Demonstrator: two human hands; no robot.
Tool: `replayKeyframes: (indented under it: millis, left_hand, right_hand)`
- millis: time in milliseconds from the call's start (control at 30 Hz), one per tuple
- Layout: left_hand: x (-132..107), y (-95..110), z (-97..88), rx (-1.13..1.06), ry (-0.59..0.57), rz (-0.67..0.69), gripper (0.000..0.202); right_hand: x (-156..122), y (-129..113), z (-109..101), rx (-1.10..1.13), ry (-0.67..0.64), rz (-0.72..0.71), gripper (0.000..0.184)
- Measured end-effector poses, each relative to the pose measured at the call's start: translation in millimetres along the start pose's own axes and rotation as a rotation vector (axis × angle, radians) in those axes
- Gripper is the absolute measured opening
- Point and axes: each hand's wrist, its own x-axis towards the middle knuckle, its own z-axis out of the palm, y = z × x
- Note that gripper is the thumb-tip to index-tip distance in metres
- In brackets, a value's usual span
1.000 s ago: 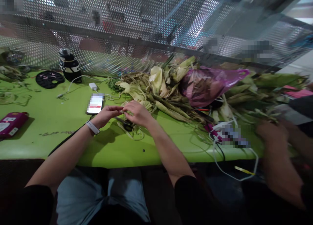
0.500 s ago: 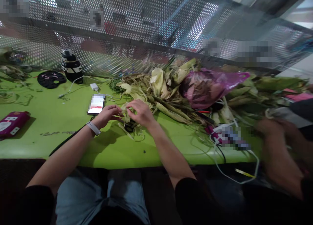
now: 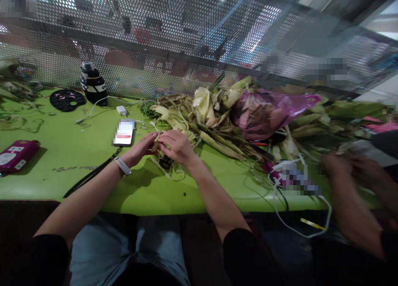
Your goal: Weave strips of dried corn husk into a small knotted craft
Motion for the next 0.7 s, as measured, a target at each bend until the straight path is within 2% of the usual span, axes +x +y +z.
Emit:
replayKeyframes:
  millis: [133, 300, 433, 500, 567, 700]
  left_hand:
    - [-1.7, -1.4, 2.9, -0.05, 0.027, 0.019, 0.03]
    - [-2.7, 0.8, 4.7, -0.041, 0.056, 0.1, 0.019]
    - [-3.8, 5.9, 4.3, 0.053, 0.036, 0.18, 0.018]
    - [-4.6, 8.4, 4.5, 0.061, 0.026, 0.202, 0.018]
    - [-5.2, 10.2, 4.4, 0.031, 0.03, 0.221, 0.017]
    - [-4.2, 10.6, 1.3, -0.022, 0.034, 0.258, 0.013]
  right_hand:
    - [0.4, -2.3, 2.1, 0.041, 0.003, 0.01, 0.016]
    - [2.3, -8.3, -2.1, 0.247, 0.066, 0.06, 0.017]
    - [3.7, -7.4, -9.8, 0.367, 0.19, 0.293, 0.018]
    - [3.7, -3.1, -11.4, 0.416, 0.205, 0.436, 0.02]
    - [3.7, 1.8, -11.4, 0.51, 0.114, 0.575, 0.025]
    - [5.8, 3.0, -11.6, 0.851, -0.163, 0.798, 0.036]
